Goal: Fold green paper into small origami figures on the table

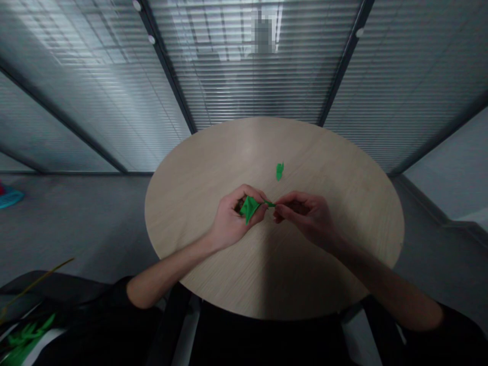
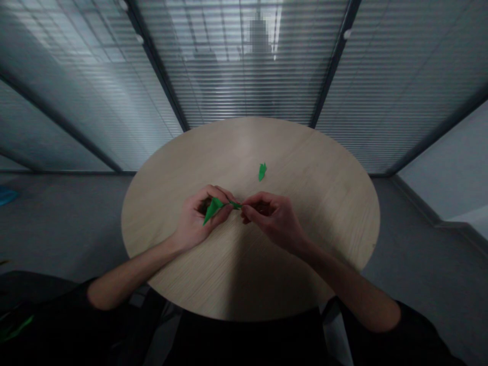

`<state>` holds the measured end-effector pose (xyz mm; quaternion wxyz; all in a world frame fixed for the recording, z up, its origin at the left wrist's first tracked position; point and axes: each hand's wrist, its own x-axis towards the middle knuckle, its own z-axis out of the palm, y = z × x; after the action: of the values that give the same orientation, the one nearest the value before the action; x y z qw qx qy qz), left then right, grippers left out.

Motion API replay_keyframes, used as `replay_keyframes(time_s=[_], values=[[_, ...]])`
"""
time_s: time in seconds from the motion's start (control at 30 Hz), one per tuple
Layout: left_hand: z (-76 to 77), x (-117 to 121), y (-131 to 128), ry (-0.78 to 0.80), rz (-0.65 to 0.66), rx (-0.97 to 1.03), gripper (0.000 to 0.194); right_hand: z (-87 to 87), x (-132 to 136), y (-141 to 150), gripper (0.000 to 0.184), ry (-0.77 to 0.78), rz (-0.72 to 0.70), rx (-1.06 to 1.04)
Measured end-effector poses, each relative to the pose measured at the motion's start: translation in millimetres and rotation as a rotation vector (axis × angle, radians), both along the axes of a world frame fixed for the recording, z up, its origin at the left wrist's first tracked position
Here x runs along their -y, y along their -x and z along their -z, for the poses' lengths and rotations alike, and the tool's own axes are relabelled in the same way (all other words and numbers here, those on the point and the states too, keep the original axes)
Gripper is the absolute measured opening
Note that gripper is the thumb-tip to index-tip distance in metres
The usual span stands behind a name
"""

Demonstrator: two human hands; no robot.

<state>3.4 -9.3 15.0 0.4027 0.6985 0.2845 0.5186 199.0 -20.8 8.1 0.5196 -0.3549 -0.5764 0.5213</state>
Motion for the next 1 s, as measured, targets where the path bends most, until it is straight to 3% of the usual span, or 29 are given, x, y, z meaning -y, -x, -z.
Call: replay_keyframes(time_s=[0.33, 1.0], values=[[0.5, -0.3, 1.0, -0.01, 0.011, -0.025, 0.011, -2.4, 0.2, -1.2, 0.024, 0.058, -0.039, 0.021], [3.1, -0.8, 1.4, -0.008, 0.056, -0.057, 0.01, -0.4, 2.5, -1.3, 0.028, -0.028, -0.06, 0.167]])
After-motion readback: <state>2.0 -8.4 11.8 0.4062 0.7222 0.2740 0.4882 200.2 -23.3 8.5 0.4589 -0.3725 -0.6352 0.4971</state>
